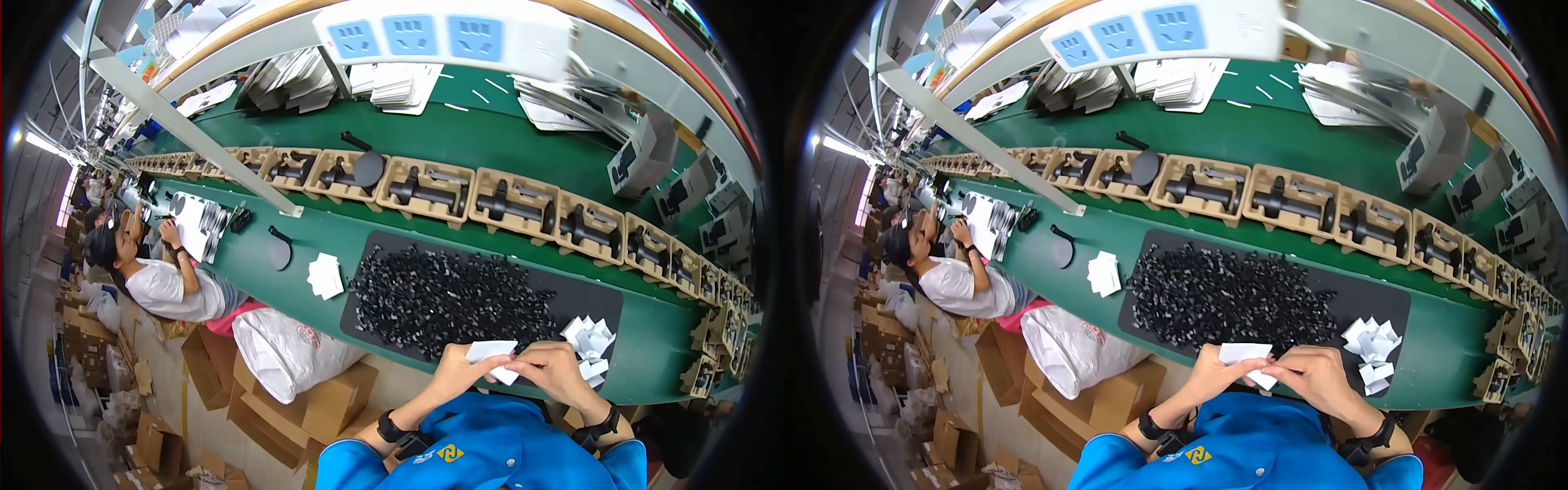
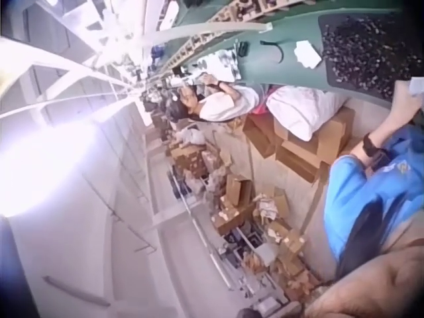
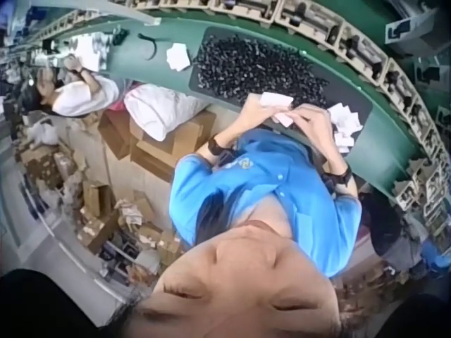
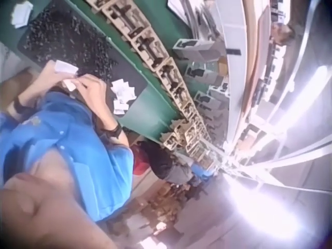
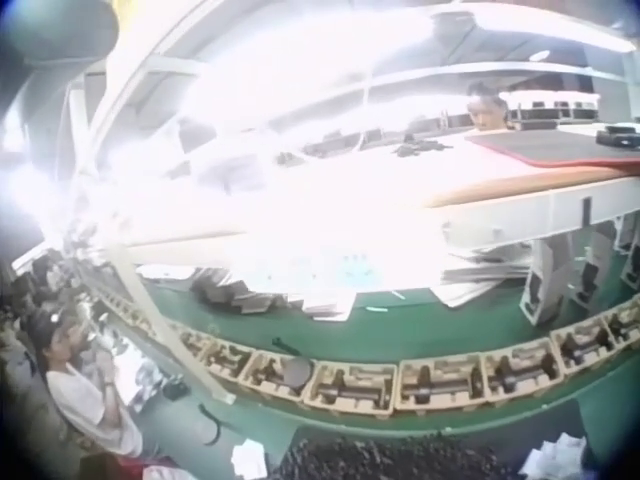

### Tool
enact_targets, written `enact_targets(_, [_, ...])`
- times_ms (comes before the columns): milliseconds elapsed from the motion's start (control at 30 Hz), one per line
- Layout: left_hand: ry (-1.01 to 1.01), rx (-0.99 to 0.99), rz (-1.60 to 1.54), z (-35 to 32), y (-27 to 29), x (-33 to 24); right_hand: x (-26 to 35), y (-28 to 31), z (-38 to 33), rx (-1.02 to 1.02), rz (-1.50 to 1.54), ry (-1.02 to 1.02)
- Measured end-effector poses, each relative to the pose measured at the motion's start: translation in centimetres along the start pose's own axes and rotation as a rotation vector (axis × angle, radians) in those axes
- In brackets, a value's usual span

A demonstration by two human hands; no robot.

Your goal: Packaging small black electronic components into white plastic bags at a manual assembly station.

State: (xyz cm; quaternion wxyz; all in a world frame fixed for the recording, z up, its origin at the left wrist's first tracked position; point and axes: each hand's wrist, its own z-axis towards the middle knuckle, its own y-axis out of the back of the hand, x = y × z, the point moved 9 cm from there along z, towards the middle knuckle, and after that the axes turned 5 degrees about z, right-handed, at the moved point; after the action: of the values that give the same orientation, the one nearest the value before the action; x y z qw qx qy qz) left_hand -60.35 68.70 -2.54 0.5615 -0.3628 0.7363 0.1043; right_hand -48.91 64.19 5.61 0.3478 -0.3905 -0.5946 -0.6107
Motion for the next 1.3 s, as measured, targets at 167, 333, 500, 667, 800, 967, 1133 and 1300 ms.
enact_targets(167, [-0.165, -0.547, 0.398, 5.5, 21.8, -4.0, 0.7, -0.4, 3.4, -0.135, 0.106, -0.276])
enact_targets(333, [-0.475, -0.824, 1.005, 14.6, 36.1, -14.1, -2.7, -1.7, 3.3, -0.125, -0.030, -0.357])
enact_targets(500, [-0.574, -0.880, 1.231, 25.4, 42.8, -12.8, -1.5, -2.0, 3.6, -0.142, -0.205, -0.270])
enact_targets(667, [-0.552, -0.792, 0.847, 29.8, 43.4, -11.9, -5.3, -0.7, 1.2, -0.276, -0.144, -0.499])
enact_targets(800, [-0.753, -1.030, 0.911, 26.0, 41.7, -13.4, -6.4, -0.9, 1.9, -0.311, -0.059, -0.511])
enact_targets(967, [-0.649, -0.631, 0.514, 17.5, 27.2, -18.0, -7.0, -2.9, 10.0, -0.376, 0.114, -0.399])
enact_targets(1133, [-0.448, -0.374, -0.153, 11.6, 19.4, -12.7, -4.5, -9.1, 19.3, -0.342, 0.202, -0.267])
enact_targets(1300, [-0.378, -0.156, 0.664, 8.7, 22.0, -11.5, -7.6, -11.5, 18.4, -0.512, 0.643, -0.470])
